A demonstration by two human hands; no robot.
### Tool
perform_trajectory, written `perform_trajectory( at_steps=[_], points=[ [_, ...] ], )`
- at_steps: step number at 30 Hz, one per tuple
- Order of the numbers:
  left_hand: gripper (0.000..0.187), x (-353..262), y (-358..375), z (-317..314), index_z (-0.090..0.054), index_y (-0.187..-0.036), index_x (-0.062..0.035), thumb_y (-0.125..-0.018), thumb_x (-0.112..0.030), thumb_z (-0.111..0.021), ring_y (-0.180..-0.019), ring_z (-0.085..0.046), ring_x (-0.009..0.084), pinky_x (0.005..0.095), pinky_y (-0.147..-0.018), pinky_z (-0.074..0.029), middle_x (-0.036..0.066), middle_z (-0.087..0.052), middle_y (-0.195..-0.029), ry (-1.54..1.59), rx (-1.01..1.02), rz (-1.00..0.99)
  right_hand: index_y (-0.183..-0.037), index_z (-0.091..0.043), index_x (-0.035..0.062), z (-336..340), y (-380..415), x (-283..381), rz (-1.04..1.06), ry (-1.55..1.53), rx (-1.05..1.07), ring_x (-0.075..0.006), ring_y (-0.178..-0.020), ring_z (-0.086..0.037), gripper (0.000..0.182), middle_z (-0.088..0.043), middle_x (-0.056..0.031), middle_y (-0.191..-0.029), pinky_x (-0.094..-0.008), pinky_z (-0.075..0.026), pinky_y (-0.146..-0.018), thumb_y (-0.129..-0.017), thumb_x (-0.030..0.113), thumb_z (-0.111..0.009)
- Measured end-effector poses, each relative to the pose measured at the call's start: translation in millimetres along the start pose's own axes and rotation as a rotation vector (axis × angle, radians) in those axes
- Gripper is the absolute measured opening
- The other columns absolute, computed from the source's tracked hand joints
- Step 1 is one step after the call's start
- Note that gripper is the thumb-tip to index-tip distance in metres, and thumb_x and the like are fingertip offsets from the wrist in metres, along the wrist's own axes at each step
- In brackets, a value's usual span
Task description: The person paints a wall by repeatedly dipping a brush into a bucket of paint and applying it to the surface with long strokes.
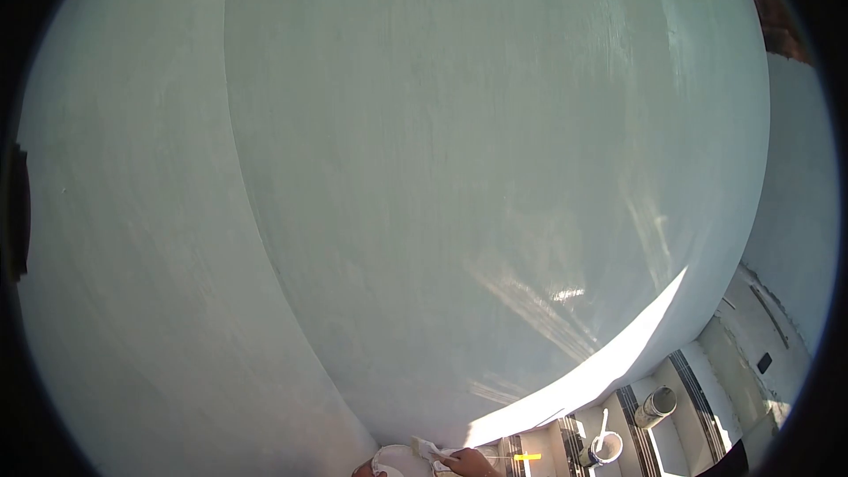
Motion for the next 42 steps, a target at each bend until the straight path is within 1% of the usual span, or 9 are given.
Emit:
perform_trajectory(
  at_steps=[8,9,12,20,24,26,31,34,42],
  points=[
    [0.062,-80,37,11,-0.053,-0.144,-0.0150,-0.087,-0.037,-0.066,-0.118,-0.059,0.0465,0.0551,-0.102,-0.047,0.022,-0.063,-0.133,-0.247,0.102,0.103,-0.085,-0.075,-0.0014,25,42,28,0.019,-0.103,0.052,-0.0391,-0.078,-0.070,0.053,-0.071,-0.0270,-0.083,-0.0484,-0.054,-0.075,-0.085,0.051,-0.068],
    [0.051,-81,36,11,-0.058,-0.129,-0.0116,-0.085,-0.035,-0.069,-0.107,-0.062,0.0433,0.0536,-0.093,-0.049,0.020,-0.064,-0.118,-0.306,-0.037,0.067,-0.101,-0.081,0.0145,-9,30,-14,-0.032,0.003,0.140,-0.0366,-0.089,-0.073,0.044,-0.076,-0.0173,-0.092,-0.0425,-0.057,-0.085,-0.084,0.053,-0.068],
    [0.034,-82,46,7,-0.066,-0.103,-0.0051,-0.085,-0.033,-0.072,-0.087,-0.068,0.0376,0.0513,-0.076,-0.054,0.018,-0.067,-0.090,-0.410,-0.269,-0.017,-0.101,-0.081,0.0162,12,39,-3,-0.048,-0.024,0.104,-0.0364,-0.089,-0.072,0.043,-0.075,-0.0165,-0.091,-0.0433,-0.058,-0.083,-0.081,0.053,-0.071],
    [0.028,-143,67,22,-0.058,-0.100,-0.0036,-0.092,-0.027,-0.068,-0.087,-0.066,0.0435,0.0539,-0.074,-0.052,0.022,-0.067,-0.089,-0.103,-0.219,-0.139,-0.096,-0.078,0.0030,46,70,9,0.058,-0.527,-0.170,-0.0115,-0.068,-0.066,0.026,-0.074,-0.0073,-0.076,-0.0270,-0.051,-0.064,-0.086,0.027,-0.080],
    [0.027,-153,65,27,-0.052,-0.100,-0.0028,-0.091,-0.022,-0.069,-0.082,-0.066,0.0456,0.0519,-0.071,-0.052,0.023,-0.066,-0.085,-0.036,-0.188,-0.136,-0.089,-0.069,0.0016,57,84,7,0.071,-0.531,-0.297,-0.0178,-0.063,-0.066,0.025,-0.068,-0.0095,-0.068,-0.0330,-0.050,-0.060,-0.094,0.027,-0.070],
    [0.027,-157,68,27,-0.052,-0.102,-0.0028,-0.090,-0.019,-0.070,-0.080,-0.067,0.0458,0.0508,-0.070,-0.052,0.023,-0.067,-0.084,-0.022,-0.153,-0.121,-0.094,-0.065,0.0038,55,88,2,0.045,-0.365,-0.239,-0.0322,-0.067,-0.070,0.028,-0.069,-0.0155,-0.071,-0.0410,-0.051,-0.061,-0.097,0.032,-0.066],
    [0.037,-176,78,30,-0.052,-0.117,-0.0027,-0.087,-0.012,-0.071,-0.082,-0.070,0.0433,0.0473,-0.070,-0.054,0.023,-0.070,-0.087,0.036,-0.154,-0.127,-0.098,-0.058,0.0062,57,94,-2,0.068,-0.414,-0.132,-0.0382,-0.064,-0.068,0.030,-0.066,-0.0176,-0.066,-0.0455,-0.051,-0.058,-0.097,0.035,-0.065],
    [0.044,-178,93,27,-0.050,-0.124,-0.0028,-0.085,-0.007,-0.071,-0.082,-0.072,0.0385,0.0438,-0.069,-0.055,0.022,-0.072,-0.087,0.130,-0.227,-0.179,-0.092,-0.058,0.0033,65,101,-8,0.048,-0.305,-0.117,-0.0256,-0.064,-0.072,0.028,-0.072,-0.0130,-0.071,-0.0360,-0.053,-0.060,-0.095,0.029,-0.068],
    [0.040,-176,118,26,-0.048,-0.117,0.0005,-0.083,0.001,-0.070,-0.061,-0.054,0.0146,0.0285,-0.060,-0.045,0.008,-0.057,-0.070,0.244,-0.266,-0.114,-0.097,-0.075,0.0041,84,115,-4,-0.026,-0.310,-0.097,-0.0412,-0.070,-0.070,0.027,-0.069,-0.0236,-0.072,-0.0456,-0.056,-0.065,-0.088,0.030,-0.071]
  ],
)
Point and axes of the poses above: each hand's wrist, its own y-axis away from the middle knuckle, its own z-axis out of the back of the hand, x = y × z, the point moved 10 cm from there along -y, towards the middle knuckle
